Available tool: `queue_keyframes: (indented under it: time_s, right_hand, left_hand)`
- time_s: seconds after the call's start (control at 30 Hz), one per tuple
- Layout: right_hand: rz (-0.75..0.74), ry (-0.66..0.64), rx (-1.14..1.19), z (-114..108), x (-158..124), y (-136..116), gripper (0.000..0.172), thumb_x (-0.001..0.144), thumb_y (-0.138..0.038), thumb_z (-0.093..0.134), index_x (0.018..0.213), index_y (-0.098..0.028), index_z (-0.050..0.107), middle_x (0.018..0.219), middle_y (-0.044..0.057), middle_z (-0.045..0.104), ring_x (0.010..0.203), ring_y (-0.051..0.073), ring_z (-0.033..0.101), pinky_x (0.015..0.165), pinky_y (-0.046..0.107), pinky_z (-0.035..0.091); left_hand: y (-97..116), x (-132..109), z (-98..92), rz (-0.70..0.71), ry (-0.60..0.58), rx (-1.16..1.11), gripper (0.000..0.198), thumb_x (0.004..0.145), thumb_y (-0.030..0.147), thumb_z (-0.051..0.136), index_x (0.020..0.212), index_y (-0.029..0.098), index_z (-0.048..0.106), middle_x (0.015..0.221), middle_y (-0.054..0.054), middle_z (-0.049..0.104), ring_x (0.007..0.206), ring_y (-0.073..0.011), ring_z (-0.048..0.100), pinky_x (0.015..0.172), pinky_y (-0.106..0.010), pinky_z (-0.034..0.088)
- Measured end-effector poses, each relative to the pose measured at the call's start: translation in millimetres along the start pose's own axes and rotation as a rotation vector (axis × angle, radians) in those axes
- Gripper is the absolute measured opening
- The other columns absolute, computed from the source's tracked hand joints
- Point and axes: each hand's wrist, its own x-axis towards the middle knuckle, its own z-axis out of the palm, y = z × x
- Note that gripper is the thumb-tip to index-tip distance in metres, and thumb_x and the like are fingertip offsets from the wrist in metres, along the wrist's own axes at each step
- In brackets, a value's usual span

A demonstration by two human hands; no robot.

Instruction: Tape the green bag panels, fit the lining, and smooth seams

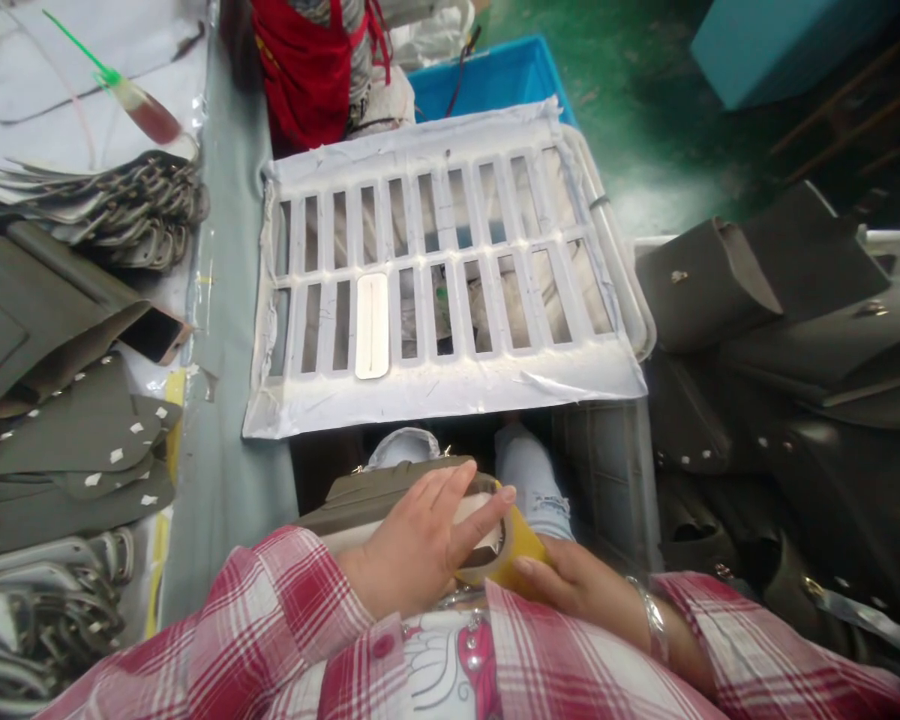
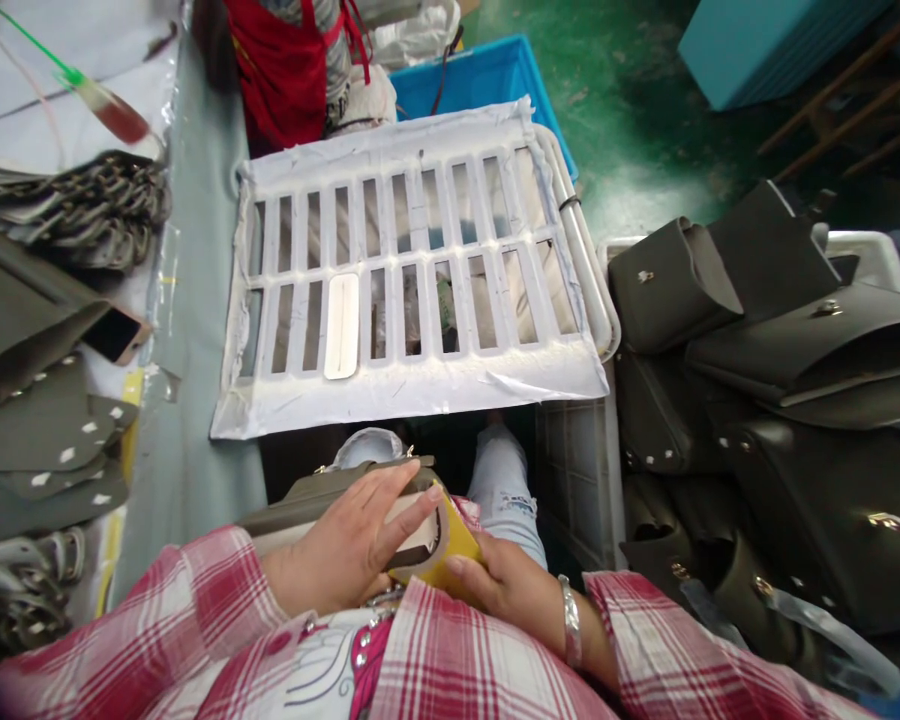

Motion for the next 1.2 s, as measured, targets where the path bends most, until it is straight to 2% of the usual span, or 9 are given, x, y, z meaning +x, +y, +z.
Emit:
queue_keyframes:
  time_s: [0.27,0.47,0.6,0.7,0.77,0.83,0.93,1.0,1.2]
  right_hand:
    - [-0.023,0.155,0.014,18,-1,3,0.040,0.090,-0.046,0.037,0.106,-0.018,0.060,0.104,0.009,0.064,0.095,0.023,0.060,0.090,0.036,0.045]
    - [-0.035,0.232,0.088,15,11,1,0.034,0.089,-0.042,0.041,0.103,-0.021,0.064,0.095,0.008,0.067,0.084,0.024,0.063,0.081,0.035,0.049]
    - [-0.036,0.278,0.058,12,19,-9,0.036,0.086,-0.046,0.044,0.101,-0.020,0.065,0.097,0.009,0.066,0.088,0.026,0.061,0.080,0.037,0.048]
    - [0.010,0.314,0.084,15,9,-10,0.040,0.079,-0.052,0.050,0.091,-0.018,0.066,0.092,0.010,0.066,0.084,0.026,0.060,0.077,0.038,0.048]
    - [0.085,0.330,0.236,20,-9,-10,0.041,0.079,-0.054,0.052,0.085,-0.016,0.064,0.078,0.008,0.065,0.069,0.022,0.059,0.065,0.035,0.049]
    - [0.098,0.457,0.453,26,-30,-13,0.038,0.079,-0.052,0.055,0.085,-0.015,0.062,0.063,0.003,0.058,0.055,0.015,0.052,0.057,0.029,0.047]
    - [-0.131,0.786,0.769,34,-44,-26,0.033,0.072,-0.042,0.068,0.093,-0.017,0.060,0.062,-0.003,0.050,0.055,0.010,0.047,0.061,0.026,0.047]
    - [-0.309,0.930,0.935,38,-35,-39,0.033,0.065,-0.036,0.072,0.090,-0.018,0.059,0.064,-0.004,0.047,0.056,0.008,0.045,0.058,0.024,0.046]
    - [-0.499,1.068,0.944,58,21,-64,0.028,0.071,-0.040,0.067,0.081,-0.018,0.053,0.062,-0.006,0.045,0.042,0.004,0.035,0.040,0.020,0.031]
  left_hand:
    - [0,0,5.8,-0.024,0.032,0.024,0.105,0.064,0.036,0.074,0.143,0.011,0.009,0.137,-0.026,0.033,0.125,-0.0372,0.036,0.101,-0.049,0.033]
    - [-3,6,15.3,-0.017,0.117,0.058,0.082,0.081,0.036,0.057,0.141,0.005,0.011,0.134,-0.026,0.040,0.124,-0.0340,0.040,0.101,-0.046,0.034]
    - [-4,10,11.6,-0.034,0.117,0.017,0.095,0.074,0.039,0.066,0.141,0.003,0.010,0.135,-0.025,0.040,0.124,-0.0334,0.039,0.104,-0.045,0.032]
    - [-1,7,6.2,-0.044,0.077,-0.012,0.107,0.064,0.046,0.073,0.140,0.002,0.012,0.138,-0.024,0.036,0.127,-0.0320,0.036,0.107,-0.043,0.029]
    - [2,2,3.8,-0.059,0.064,0.007,0.110,0.061,0.048,0.075,0.140,0.001,0.014,0.140,-0.024,0.034,0.129,-0.0314,0.033,0.109,-0.043,0.025]
    - [4,-4,2.6,-0.085,0.060,0.046,0.110,0.061,0.051,0.075,0.140,0.002,0.017,0.142,-0.023,0.031,0.131,-0.0320,0.031,0.110,-0.046,0.021]
    - [5,-14,2.4,-0.130,0.053,0.077,0.108,0.062,0.061,0.070,0.139,0.003,0.021,0.143,-0.022,0.030,0.132,-0.0327,0.029,0.109,-0.048,0.022]
    - [6,-19,2.8,-0.144,0.058,0.070,0.106,0.063,0.063,0.068,0.139,0.005,0.023,0.143,-0.021,0.031,0.131,-0.0313,0.031,0.107,-0.046,0.026]
    - [11,-21,4.5,-0.176,0.132,0.072,0.098,0.063,0.060,0.070,0.139,0.014,0.028,0.142,-0.015,0.036,0.127,-0.0301,0.037,0.103,-0.046,0.032]
